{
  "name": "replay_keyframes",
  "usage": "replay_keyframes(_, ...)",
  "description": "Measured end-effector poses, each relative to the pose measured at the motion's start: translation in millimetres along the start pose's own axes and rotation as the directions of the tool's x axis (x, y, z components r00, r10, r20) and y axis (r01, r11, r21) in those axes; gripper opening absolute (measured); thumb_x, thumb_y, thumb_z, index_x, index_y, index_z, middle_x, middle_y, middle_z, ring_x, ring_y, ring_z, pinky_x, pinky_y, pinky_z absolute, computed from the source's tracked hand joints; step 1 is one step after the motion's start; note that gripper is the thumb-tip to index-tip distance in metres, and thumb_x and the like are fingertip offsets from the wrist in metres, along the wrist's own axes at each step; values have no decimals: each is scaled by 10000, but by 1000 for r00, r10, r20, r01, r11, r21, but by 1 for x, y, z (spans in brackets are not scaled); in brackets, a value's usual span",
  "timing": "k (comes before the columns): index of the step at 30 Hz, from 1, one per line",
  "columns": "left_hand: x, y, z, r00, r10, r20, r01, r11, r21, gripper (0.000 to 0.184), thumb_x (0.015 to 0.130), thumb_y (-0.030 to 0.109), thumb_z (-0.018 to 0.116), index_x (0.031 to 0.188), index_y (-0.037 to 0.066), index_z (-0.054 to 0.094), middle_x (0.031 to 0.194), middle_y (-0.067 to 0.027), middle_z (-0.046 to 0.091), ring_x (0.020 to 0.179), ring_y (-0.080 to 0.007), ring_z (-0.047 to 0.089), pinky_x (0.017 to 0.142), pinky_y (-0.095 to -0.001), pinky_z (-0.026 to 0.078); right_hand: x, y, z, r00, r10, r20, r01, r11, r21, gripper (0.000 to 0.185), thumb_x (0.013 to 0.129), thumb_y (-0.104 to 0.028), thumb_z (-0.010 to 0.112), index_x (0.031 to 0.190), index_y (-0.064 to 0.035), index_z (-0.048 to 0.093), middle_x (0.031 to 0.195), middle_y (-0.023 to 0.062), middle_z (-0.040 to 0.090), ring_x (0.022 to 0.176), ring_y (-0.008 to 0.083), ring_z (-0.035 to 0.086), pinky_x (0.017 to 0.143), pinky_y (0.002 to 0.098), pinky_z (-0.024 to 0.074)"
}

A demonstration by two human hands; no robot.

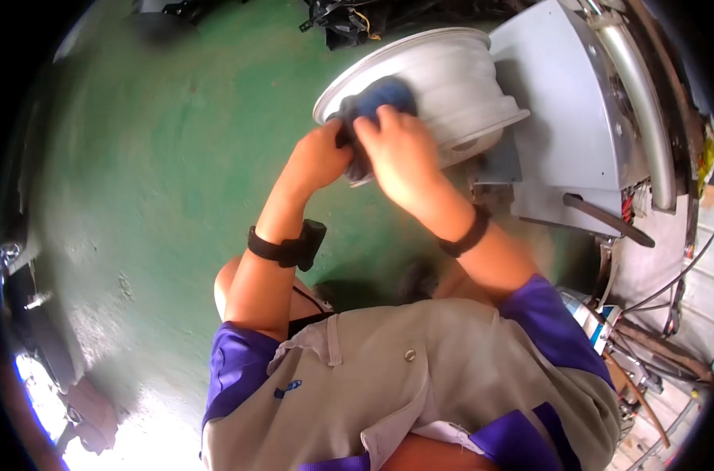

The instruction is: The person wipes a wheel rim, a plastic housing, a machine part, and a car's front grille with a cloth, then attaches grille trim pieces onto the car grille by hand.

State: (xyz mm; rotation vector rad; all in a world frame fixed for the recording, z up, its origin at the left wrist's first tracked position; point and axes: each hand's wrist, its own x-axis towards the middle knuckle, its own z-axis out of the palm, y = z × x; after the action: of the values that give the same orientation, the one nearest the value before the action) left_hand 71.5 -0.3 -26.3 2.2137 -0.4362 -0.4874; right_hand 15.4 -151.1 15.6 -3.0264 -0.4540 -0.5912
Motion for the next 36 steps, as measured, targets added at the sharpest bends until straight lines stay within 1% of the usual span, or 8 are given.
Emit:
replay_keyframes(4, 1, -15, 3, 990, -116, 83, 127, 982, -141, 384, 795, 164, 662, 1136, -6, 617, 978, -216, 690, 891, -333, 682, 770, -391, 522, -4, -19, 15, 997, -19, 77, 20, 1000, -6, 182, 790, -116, 587, 969, -89, 611, 868, 119, 532, 753, 287, 575, 671, 411, 481)
replay_keyframes(8, -4, -11, 7, 997, 59, -50, -67, 982, -179, 371, 812, 127, 677, 1154, -2, 612, 973, -185, 691, 844, -262, 681, 755, -360, 525, 7, 16, -3, 998, 17, 58, -32, 964, 264, 161, 809, -97, 576, 962, -121, 620, 866, 139, 555, 771, 332, 598, 658, 470, 481)
replay_keyframes(11, -10, 16, 7, 962, 268, -49, -271, 926, -263, 512, 841, 176, 718, 1282, 0, 527, 1142, -185, 592, 1004, -276, 604, 860, -367, 495, 18, 41, -34, 978, 147, 149, -185, 941, 283, 640, 640, -105, 783, 1220, -169, 519, 957, 168, 557, 853, 387, 606, 729, 471, 512)
replay_keyframes(14, -9, 33, 31, 863, 461, -205, -491, 862, -127, 572, 832, 168, 725, 1321, -6, 485, 1307, -203, 459, 1151, -356, 489, 936, -407, 441, 21, 70, -48, 908, 379, 178, -409, 895, 177, 561, 691, -189, 741, 1227, -142, 580, 1057, 195, 594, 978, 395, 603, 837, 469, 511)
replay_keyframes(21, 9, 54, 39, 813, 501, -295, -546, 833, -91, 580, 845, 143, 659, 1336, -63, 430, 1307, -281, 472, 1169, -445, 476, 1004, -457, 394, 20, 92, -42, 950, 312, 24, -312, 950, -2, 316, 732, -188, 670, 988, -14, 605, 948, 185, 617, 945, 386, 596, 830, 457, 507)
replay_keyframes(26, 7, 46, 26, 943, 248, -224, -287, 944, -164, 706, 770, 136, 667, 1339, -129, 345, 1276, -344, 466, 1153, -487, 506, 983, -467, 447, 28, 50, -32, 970, 237, 61, -221, 956, -195, 251, 703, -198, 695, 863, -42, 579, 877, 154, 605, 886, 340, 604, 764, 438, 522)
replay_keyframes(32, 6, 32, 2, 997, 70, -36, -72, 995, -71, 336, 786, 121, 663, 1016, -82, 525, 984, -316, 623, 922, -469, 613, 800, -484, 505, 16, 17, -11, 995, 96, 14, -97, 988, 123, 263, 694, -41, 665, 947, -60, 594, 1042, 163, 521, 972, 353, 561, 783, 436, 530)
replay_keyframes(36, 11, 20, 6, 993, 89, -80, -103, 977, -186, 386, 732, 154, 738, 1012, -57, 576, 942, -278, 654, 926, -436, 634, 785, -448, 509, 14, 23, -8, 995, 94, -37, -86, 981, 173, 363, 702, -2, 644, 1059, -57, 612, 1077, 156, 527, 997, 348, 561, 787, 430, 524)
